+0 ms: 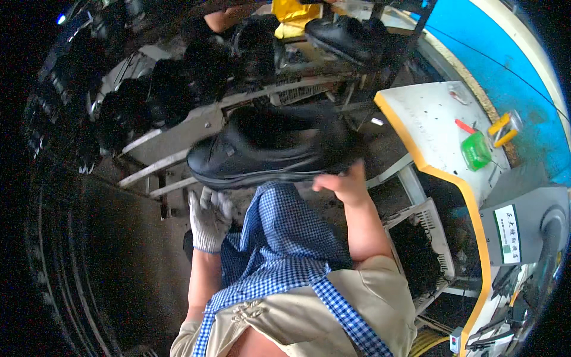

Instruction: The person picks up black shoes from a rack, wipes the exterior with a cloth, and uses a small tool to clean the seams and edges. They handle the shoes one at a time, rotating them to access different areas, and place them back on the rack after cleaning.

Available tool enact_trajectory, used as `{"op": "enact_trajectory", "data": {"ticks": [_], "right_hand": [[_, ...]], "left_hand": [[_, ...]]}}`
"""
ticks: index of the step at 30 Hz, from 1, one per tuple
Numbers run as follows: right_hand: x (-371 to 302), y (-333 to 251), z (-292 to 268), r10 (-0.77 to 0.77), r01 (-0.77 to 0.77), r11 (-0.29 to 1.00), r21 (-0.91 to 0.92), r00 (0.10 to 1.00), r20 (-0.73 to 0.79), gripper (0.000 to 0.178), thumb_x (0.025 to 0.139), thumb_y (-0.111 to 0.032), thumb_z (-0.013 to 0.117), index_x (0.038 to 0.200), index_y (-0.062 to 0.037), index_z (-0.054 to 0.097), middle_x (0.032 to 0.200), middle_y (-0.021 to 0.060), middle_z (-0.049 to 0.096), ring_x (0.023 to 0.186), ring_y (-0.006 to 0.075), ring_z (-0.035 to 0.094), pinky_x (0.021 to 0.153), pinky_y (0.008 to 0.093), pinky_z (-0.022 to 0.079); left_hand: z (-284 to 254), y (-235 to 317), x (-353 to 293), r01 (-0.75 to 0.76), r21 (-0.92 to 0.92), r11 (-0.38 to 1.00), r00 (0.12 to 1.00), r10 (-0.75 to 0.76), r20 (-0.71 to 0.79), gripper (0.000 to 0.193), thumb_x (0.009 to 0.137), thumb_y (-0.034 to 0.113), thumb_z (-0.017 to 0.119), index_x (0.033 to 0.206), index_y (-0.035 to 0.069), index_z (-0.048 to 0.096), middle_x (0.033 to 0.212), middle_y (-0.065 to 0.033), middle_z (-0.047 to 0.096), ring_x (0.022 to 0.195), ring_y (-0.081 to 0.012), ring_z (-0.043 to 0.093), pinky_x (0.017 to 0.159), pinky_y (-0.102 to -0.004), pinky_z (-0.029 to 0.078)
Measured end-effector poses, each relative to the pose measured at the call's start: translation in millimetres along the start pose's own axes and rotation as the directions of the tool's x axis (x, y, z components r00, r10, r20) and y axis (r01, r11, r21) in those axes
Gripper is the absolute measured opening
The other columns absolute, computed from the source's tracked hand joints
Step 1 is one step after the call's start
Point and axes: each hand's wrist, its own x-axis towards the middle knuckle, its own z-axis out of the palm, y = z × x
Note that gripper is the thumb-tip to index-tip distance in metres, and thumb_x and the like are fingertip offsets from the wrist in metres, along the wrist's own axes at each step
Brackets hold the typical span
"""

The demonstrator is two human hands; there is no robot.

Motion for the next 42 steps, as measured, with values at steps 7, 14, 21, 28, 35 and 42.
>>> {"op": "enact_trajectory", "data": {"ticks": [7,14,21,28,35,42], "right_hand": [[38.6,-11.2,-8.1,-0.586,0.493,0.809,-0.32,0.72,-0.373,0.046,0.076,-0.003,0.07,0.118,0.0044,0.054,0.105,0.0157,0.066,0.052,0.0153,0.059,0.046,0.026,0.053],[155.8,35.9,-11.9,-0.534,0.328,0.775,-0.54,0.797,-0.283,0.073,0.079,-0.01,0.079,0.135,-0.0015,0.033,0.101,0.0127,0.065,0.074,0.0135,0.066,0.052,0.0244,0.056],[167.1,38.3,-54.6,-0.417,0.188,0.82,-0.54,0.844,-0.339,0.041,0.089,-0.026,0.073,0.118,-0.0036,0.055,0.076,0.002,0.068,0.068,0.0092,0.062,0.064,0.0242,0.047],[217.1,-86.9,-118.6,-0.826,0.135,0.209,-0.968,0.554,-0.101,0.02,0.087,-0.025,0.066,0.097,-0.0076,0.071,0.095,0.0153,0.069,0.094,0.0353,0.065,0.083,0.0401,0.05],[263.2,-141.4,-132.2,-0.419,-0.252,-0.175,-0.952,0.894,-0.159,0.046,0.082,-0.053,0.065,0.094,-0.0093,0.074,0.098,0.0171,0.071,0.095,0.0342,0.067,0.082,0.0447,0.053],[268.2,-133.1,-146.9,-0.2,-0.252,-0.1,-0.963,0.953,-0.228,0.053,0.074,-0.057,0.071,0.096,-0.009,0.075,0.094,0.0162,0.072,0.093,0.0331,0.068,0.083,0.0418,0.052]], "left_hand": [[-13.4,-20.1,7.5,0.143,0.003,0.99,0.989,-0.143,0.034,0.028,0.095,0.031,0.06,0.112,0.008,0.057,0.085,-0.0012,0.056,0.083,-0.0217,0.06,0.079,-0.0408,0.054],[-7.2,-29.8,-6.3,0.158,0.12,0.98,0.985,-0.148,-0.091,0.025,0.096,0.027,0.06,0.113,0.009,0.061,0.088,-0.0032,0.061,0.078,-0.0208,0.061,0.072,-0.0362,0.052],[-38.2,-20.5,-8.4,0.132,0.082,0.988,0.984,-0.12,-0.134,0.022,0.094,0.023,0.061,0.113,0.01,0.062,0.086,-0.0033,0.063,0.077,-0.0201,0.063,0.071,-0.0375,0.057],[-42.1,-21.7,-9.3,0.13,0.08,0.988,0.976,-0.114,-0.183,0.02,0.096,0.021,0.059,0.111,0.01,0.062,0.087,-0.003,0.064,0.077,-0.0186,0.062,0.07,-0.0356,0.056],[-48.0,-26.2,-14.7,0.088,0.061,0.994,0.981,-0.076,-0.18,0.019,0.096,0.02,0.059,0.111,0.009,0.062,0.086,-0.0036,0.065,0.078,-0.0187,0.063,0.07,-0.0346,0.055],[-54.0,-29.0,-16.9,0.09,0.065,0.994,0.979,-0.077,-0.191,0.022,0.095,0.019,0.059,0.114,0.008,0.061,0.085,-0.0046,0.063,0.077,-0.0196,0.061,0.07,-0.0345,0.055]]}}
